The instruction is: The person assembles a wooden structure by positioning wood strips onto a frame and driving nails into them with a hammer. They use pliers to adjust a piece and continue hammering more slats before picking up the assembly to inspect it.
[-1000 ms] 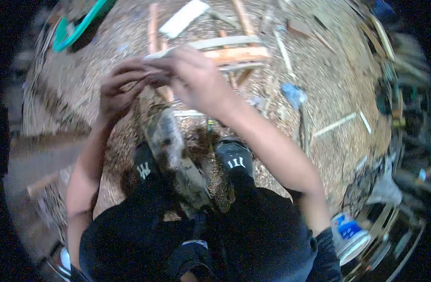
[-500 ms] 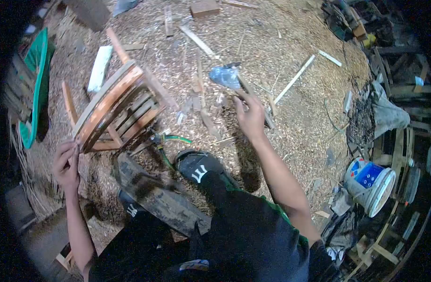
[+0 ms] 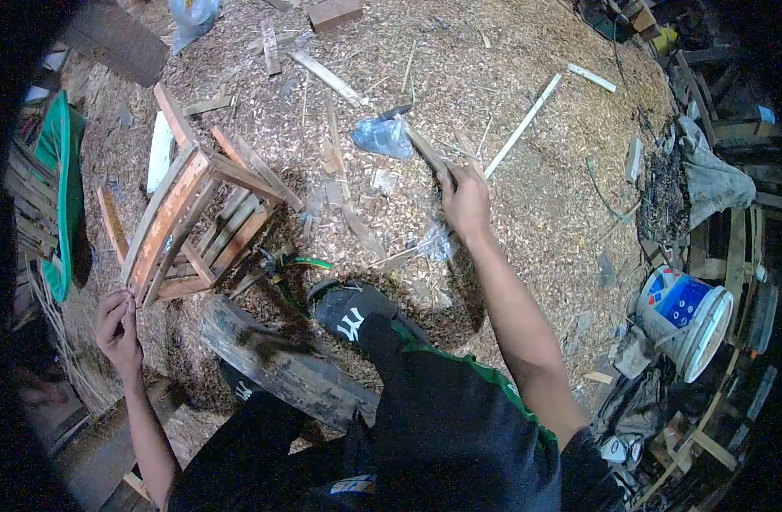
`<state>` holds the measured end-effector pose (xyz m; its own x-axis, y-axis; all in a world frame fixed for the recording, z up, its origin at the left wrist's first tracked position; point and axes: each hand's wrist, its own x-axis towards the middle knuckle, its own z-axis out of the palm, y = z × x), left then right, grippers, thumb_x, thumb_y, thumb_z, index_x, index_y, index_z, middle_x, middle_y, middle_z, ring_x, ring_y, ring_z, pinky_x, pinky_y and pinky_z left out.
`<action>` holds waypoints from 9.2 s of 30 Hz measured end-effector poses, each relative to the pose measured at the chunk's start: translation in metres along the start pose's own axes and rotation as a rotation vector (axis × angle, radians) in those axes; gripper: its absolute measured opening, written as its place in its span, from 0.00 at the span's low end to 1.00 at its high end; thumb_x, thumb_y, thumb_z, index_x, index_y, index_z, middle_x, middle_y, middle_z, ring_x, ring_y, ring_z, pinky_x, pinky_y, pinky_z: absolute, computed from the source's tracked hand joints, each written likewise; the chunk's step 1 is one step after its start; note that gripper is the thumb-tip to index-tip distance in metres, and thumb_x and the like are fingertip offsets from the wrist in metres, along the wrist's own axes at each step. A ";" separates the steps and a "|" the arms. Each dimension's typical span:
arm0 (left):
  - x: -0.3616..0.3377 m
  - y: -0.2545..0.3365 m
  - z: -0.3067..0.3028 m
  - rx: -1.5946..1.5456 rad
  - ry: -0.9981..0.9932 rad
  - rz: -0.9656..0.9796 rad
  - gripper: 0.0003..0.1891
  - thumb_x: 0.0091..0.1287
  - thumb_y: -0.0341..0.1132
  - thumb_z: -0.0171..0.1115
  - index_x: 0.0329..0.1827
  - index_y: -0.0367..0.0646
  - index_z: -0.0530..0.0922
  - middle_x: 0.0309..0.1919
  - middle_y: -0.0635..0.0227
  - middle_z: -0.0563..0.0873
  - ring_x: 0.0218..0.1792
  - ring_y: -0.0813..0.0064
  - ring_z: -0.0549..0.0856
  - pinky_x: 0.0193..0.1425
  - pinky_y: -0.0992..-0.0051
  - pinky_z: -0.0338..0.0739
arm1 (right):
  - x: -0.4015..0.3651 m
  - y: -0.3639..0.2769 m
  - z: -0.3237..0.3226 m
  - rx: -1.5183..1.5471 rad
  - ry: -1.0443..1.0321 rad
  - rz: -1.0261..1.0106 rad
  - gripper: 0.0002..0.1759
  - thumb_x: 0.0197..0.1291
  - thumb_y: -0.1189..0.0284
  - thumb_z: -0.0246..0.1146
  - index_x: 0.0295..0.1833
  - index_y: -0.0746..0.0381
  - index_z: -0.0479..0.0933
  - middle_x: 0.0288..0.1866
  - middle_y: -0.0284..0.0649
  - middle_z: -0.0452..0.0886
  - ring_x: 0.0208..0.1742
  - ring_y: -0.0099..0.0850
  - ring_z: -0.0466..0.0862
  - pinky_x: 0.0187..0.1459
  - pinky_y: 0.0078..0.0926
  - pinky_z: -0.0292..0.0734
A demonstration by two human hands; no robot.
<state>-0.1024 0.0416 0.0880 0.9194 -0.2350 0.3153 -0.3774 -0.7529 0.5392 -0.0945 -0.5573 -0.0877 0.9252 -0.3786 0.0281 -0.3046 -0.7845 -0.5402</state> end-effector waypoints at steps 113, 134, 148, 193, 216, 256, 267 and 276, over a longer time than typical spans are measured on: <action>-0.010 -0.019 0.049 -0.247 0.351 -0.018 0.20 0.60 0.41 0.81 0.53 0.46 0.86 0.48 0.64 0.88 0.45 0.69 0.88 0.54 0.68 0.86 | -0.062 -0.342 -0.070 0.105 -0.445 -1.116 0.36 0.65 0.89 0.59 0.77 0.54 0.74 0.42 0.52 0.86 0.35 0.42 0.86 0.43 0.40 0.82; -0.010 -0.022 0.045 -0.285 0.288 -0.060 0.20 0.61 0.38 0.80 0.55 0.47 0.86 0.48 0.65 0.88 0.47 0.72 0.87 0.55 0.69 0.86 | -0.067 -0.344 -0.068 -0.108 -0.646 -1.048 0.29 0.72 0.84 0.59 0.77 0.67 0.71 0.47 0.54 0.88 0.31 0.31 0.81 0.36 0.32 0.79; -0.007 -0.021 0.047 -0.244 0.349 0.003 0.15 0.63 0.43 0.78 0.46 0.45 0.88 0.44 0.68 0.88 0.43 0.73 0.88 0.50 0.68 0.88 | -0.065 -0.348 -0.071 -0.127 -0.663 -1.136 0.32 0.67 0.89 0.57 0.78 0.65 0.71 0.44 0.54 0.88 0.36 0.38 0.89 0.41 0.34 0.83; -0.013 -0.010 0.047 -0.392 0.163 -0.244 0.27 0.67 0.42 0.77 0.65 0.46 0.75 0.47 0.69 0.81 0.49 0.77 0.81 0.60 0.71 0.81 | 0.011 -0.304 -0.014 0.385 -0.279 -0.476 0.19 0.77 0.58 0.64 0.52 0.66 0.84 0.26 0.27 0.75 0.22 0.14 0.66 0.23 0.18 0.53; 0.069 -0.034 0.040 -1.113 -0.060 -1.054 0.16 0.73 0.46 0.67 0.41 0.38 0.83 0.31 0.64 0.88 0.27 0.78 0.88 0.32 0.71 0.89 | 0.051 -0.349 0.017 0.715 -0.784 -0.003 0.24 0.69 0.64 0.69 0.60 0.72 0.78 0.44 0.42 0.86 0.40 0.28 0.87 0.42 0.25 0.82; 0.024 -0.031 0.039 -1.217 0.234 -0.991 0.19 0.78 0.52 0.63 0.45 0.42 0.80 0.41 0.61 0.87 0.38 0.74 0.88 0.42 0.70 0.87 | -0.020 -0.329 0.022 1.048 -0.675 -0.122 0.25 0.82 0.56 0.56 0.64 0.68 0.79 0.51 0.42 0.88 0.49 0.25 0.87 0.52 0.28 0.83; 0.022 -0.017 0.035 -1.155 0.307 -1.011 0.19 0.78 0.52 0.63 0.44 0.42 0.80 0.42 0.60 0.87 0.40 0.73 0.88 0.44 0.69 0.87 | -0.030 -0.326 0.022 0.991 -0.452 -0.325 0.22 0.83 0.58 0.55 0.64 0.66 0.74 0.51 0.39 0.83 0.53 0.24 0.81 0.58 0.28 0.76; 0.027 -0.021 0.035 -1.096 0.193 -0.946 0.21 0.77 0.53 0.63 0.45 0.39 0.81 0.42 0.59 0.89 0.37 0.74 0.90 0.39 0.74 0.86 | -0.035 -0.309 0.018 1.109 -0.603 -0.200 0.18 0.84 0.59 0.54 0.62 0.63 0.73 0.52 0.37 0.81 0.54 0.21 0.78 0.59 0.27 0.74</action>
<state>-0.0656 0.0301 0.0581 0.8712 0.2223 -0.4377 0.3727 0.2806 0.8845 -0.0284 -0.2928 0.0630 0.9773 0.2086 -0.0372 -0.0667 0.1364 -0.9884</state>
